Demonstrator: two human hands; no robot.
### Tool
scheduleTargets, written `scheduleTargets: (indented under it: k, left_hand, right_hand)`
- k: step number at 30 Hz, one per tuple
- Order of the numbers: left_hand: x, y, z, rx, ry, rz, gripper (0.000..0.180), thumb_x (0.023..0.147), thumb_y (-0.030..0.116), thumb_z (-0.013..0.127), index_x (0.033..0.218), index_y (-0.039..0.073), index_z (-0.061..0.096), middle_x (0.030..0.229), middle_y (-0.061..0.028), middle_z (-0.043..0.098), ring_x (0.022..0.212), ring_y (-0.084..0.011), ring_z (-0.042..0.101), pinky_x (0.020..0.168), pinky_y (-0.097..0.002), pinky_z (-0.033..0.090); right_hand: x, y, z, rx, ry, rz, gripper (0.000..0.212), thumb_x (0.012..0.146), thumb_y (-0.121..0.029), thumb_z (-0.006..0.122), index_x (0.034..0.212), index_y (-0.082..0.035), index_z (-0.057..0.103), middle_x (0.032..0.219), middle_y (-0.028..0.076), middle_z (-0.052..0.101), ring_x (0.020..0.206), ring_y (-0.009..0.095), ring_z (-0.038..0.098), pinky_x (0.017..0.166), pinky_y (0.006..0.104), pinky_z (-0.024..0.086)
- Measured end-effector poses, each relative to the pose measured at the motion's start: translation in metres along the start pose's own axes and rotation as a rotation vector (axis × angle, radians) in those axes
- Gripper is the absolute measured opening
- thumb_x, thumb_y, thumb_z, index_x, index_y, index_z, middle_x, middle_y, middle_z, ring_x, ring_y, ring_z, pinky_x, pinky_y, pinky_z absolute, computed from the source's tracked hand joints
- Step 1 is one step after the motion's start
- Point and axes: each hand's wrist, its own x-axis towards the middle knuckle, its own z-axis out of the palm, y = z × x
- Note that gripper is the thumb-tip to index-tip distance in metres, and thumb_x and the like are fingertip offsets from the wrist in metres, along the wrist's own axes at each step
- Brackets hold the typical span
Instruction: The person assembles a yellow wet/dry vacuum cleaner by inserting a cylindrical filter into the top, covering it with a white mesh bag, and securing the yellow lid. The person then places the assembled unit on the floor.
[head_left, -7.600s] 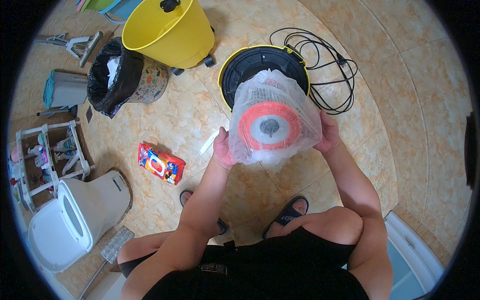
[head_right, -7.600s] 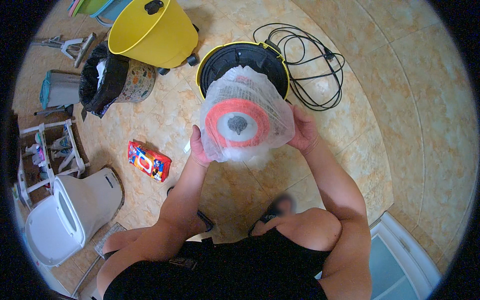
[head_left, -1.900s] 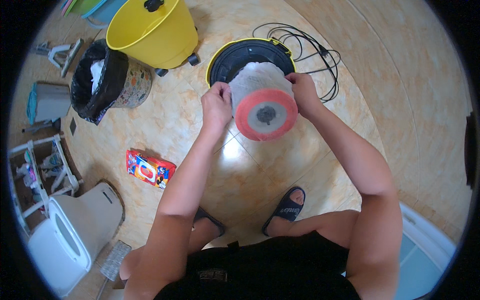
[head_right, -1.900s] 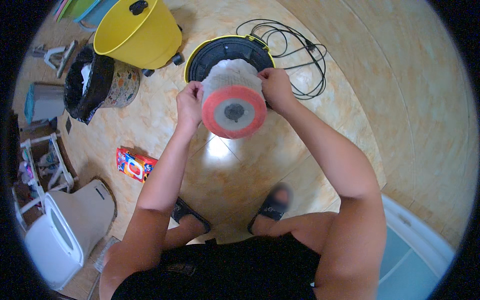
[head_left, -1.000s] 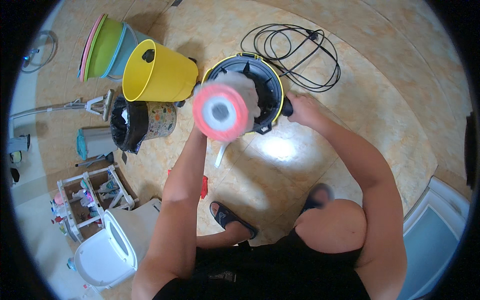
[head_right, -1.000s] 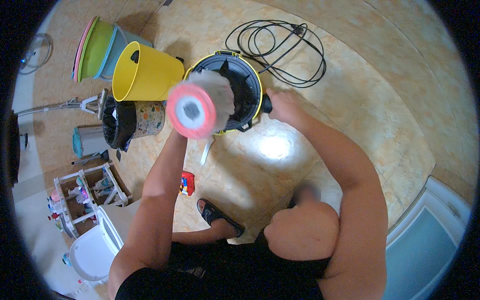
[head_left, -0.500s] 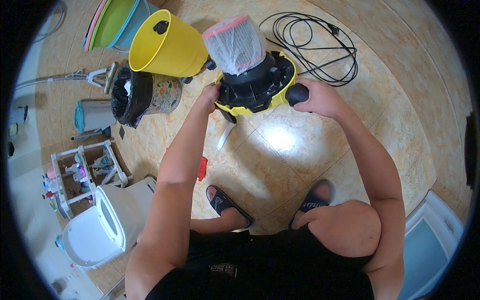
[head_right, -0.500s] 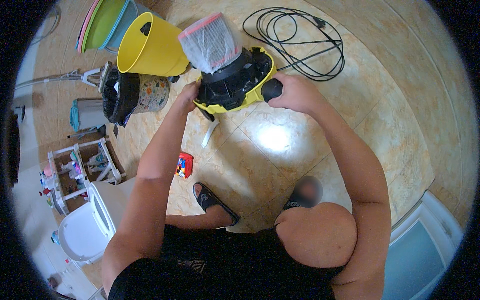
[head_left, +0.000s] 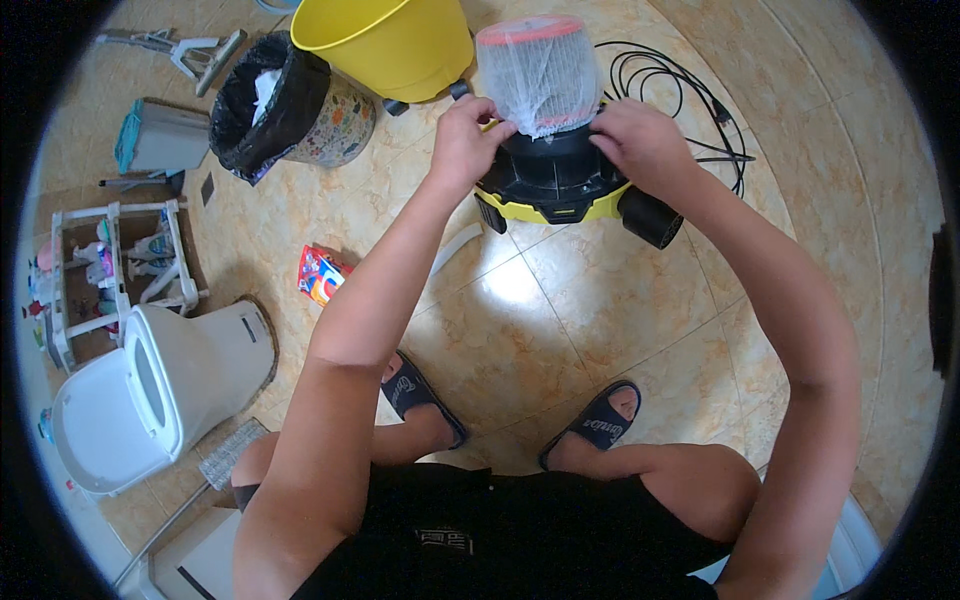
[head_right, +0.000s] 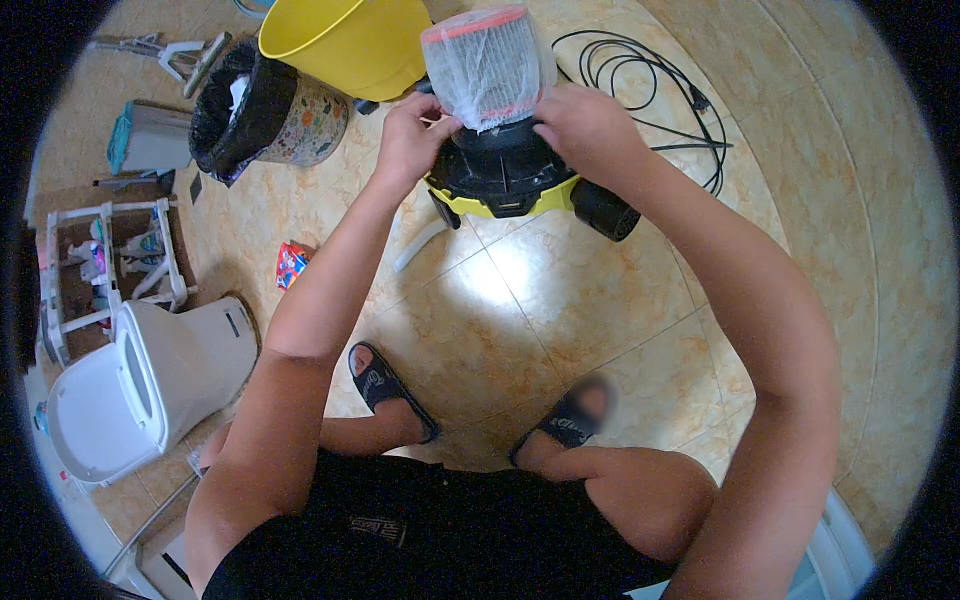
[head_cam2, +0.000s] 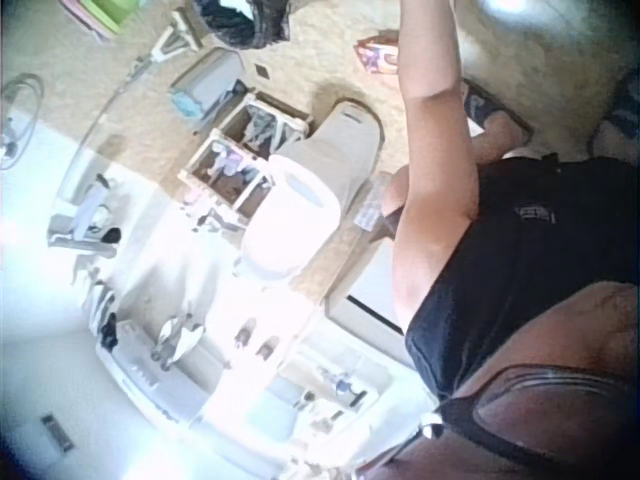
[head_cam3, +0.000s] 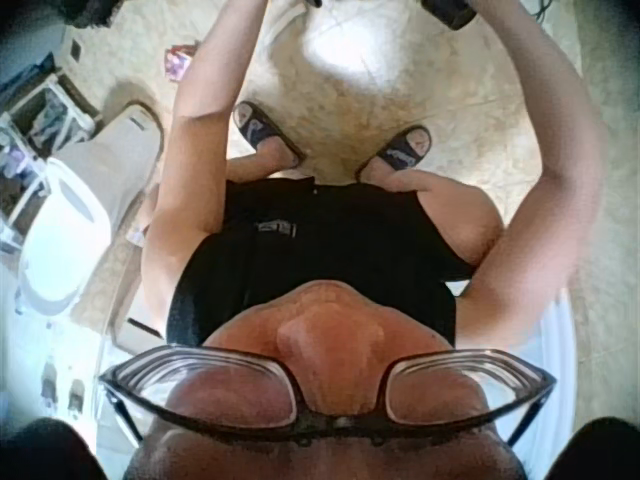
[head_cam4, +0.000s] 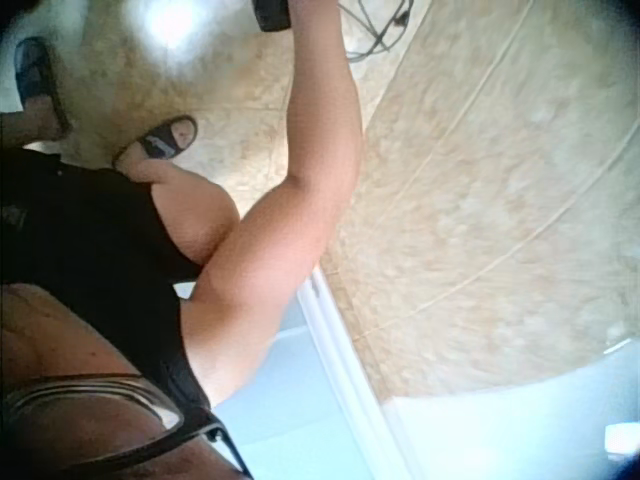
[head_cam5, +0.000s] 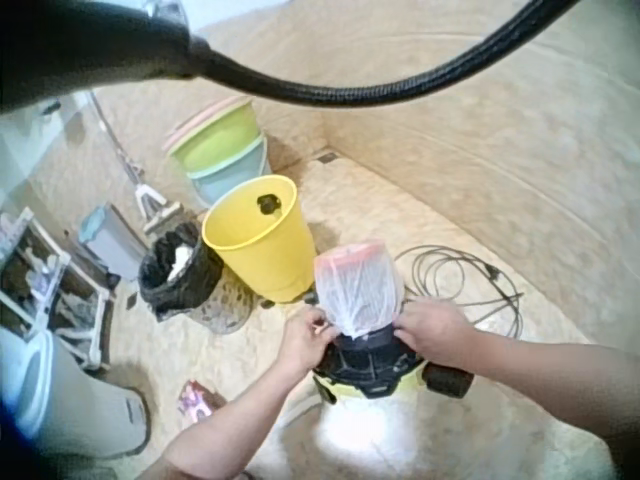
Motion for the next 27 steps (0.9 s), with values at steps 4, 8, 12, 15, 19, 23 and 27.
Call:
scheduleTargets:
  k: [4,8,12,15,19,23,27]
  left_hand:
    - [-0.002,-0.015,0.001,-0.075,-0.011,-0.021,0.016,0.068,0.003,0.074,0.078,-0.002,0.063,0.075,-0.0146,0.060,0.072,-0.0272,0.061,0.068,-0.0345,0.049]
    - [-0.012,-0.028,-0.002,-0.218,-0.029,-0.098,0.012,0.073,-0.002,0.070,0.082,-0.003,0.063,0.073,-0.0096,0.062,0.069,-0.0201,0.058,0.067,-0.0305,0.048]
    - [-0.021,-0.043,-0.016,-0.386,-0.105,-0.249,0.013,0.080,-0.004,0.065,0.093,-0.005,0.065,0.083,-0.0036,0.066,0.076,-0.0120,0.059,0.073,-0.0266,0.049]
    - [-0.028,-0.053,-0.023,-0.573,-0.110,-0.332,0.014,0.082,-0.004,0.064,0.095,-0.005,0.065,0.084,-0.0038,0.066,0.076,-0.0119,0.059,0.073,-0.0268,0.050]
    - [-0.041,-0.056,-0.030,-0.746,-0.101,-0.378,0.009,0.084,-0.003,0.062,0.092,-0.002,0.065,0.085,-0.0030,0.065,0.076,-0.0109,0.060,0.073,-0.0254,0.050]
    - [-0.047,-0.050,-0.025,-0.859,-0.006,-0.376,0.006,0.082,-0.004,0.065,0.086,0.000,0.063,0.081,-0.0015,0.062,0.074,-0.0098,0.059,0.069,-0.0244,0.050]
    - [-0.063,-0.033,-0.019,-0.510,0.126,-0.299,0.014,0.075,-0.004,0.072,0.083,0.001,0.062,0.078,-0.0022,0.059,0.071,-0.0104,0.057,0.067,-0.0254,0.049]
  right_hand:
    - [0.033,-0.009,0.033,-0.077,0.019,-0.256,0.005,0.081,-0.011,0.054,0.083,-0.008,0.058,0.077,0.008,0.058,0.080,0.028,0.060,0.069,0.0389,0.048]
    - [0.038,-0.022,0.045,-0.135,-0.022,-0.195,0.004,0.081,-0.011,0.056,0.082,-0.008,0.058,0.077,0.007,0.058,0.078,0.028,0.059,0.069,0.0396,0.046]
    - [0.035,-0.040,0.049,-0.072,0.003,-0.061,0.003,0.081,-0.010,0.060,0.080,-0.008,0.059,0.077,0.008,0.059,0.077,0.028,0.059,0.069,0.0399,0.044]
    - [0.033,-0.052,0.061,-0.109,0.014,-0.080,0.008,0.079,-0.011,0.064,0.083,-0.008,0.058,0.076,0.007,0.060,0.077,0.027,0.059,0.068,0.0394,0.043]
    - [0.037,-0.083,0.073,-0.115,0.020,-0.227,0.015,0.077,-0.009,0.065,0.091,-0.009,0.060,0.078,0.006,0.058,0.076,0.026,0.058,0.068,0.0388,0.044]
    - [0.043,-0.078,0.085,-0.302,-0.084,-0.155,0.012,0.080,-0.014,0.063,0.091,-0.009,0.062,0.078,0.005,0.059,0.075,0.025,0.059,0.066,0.0368,0.044]
    - [0.052,-0.087,0.078,-0.193,-0.140,0.086,0.011,0.082,-0.019,0.063,0.085,-0.009,0.063,0.078,0.010,0.063,0.074,0.029,0.061,0.064,0.0381,0.047]
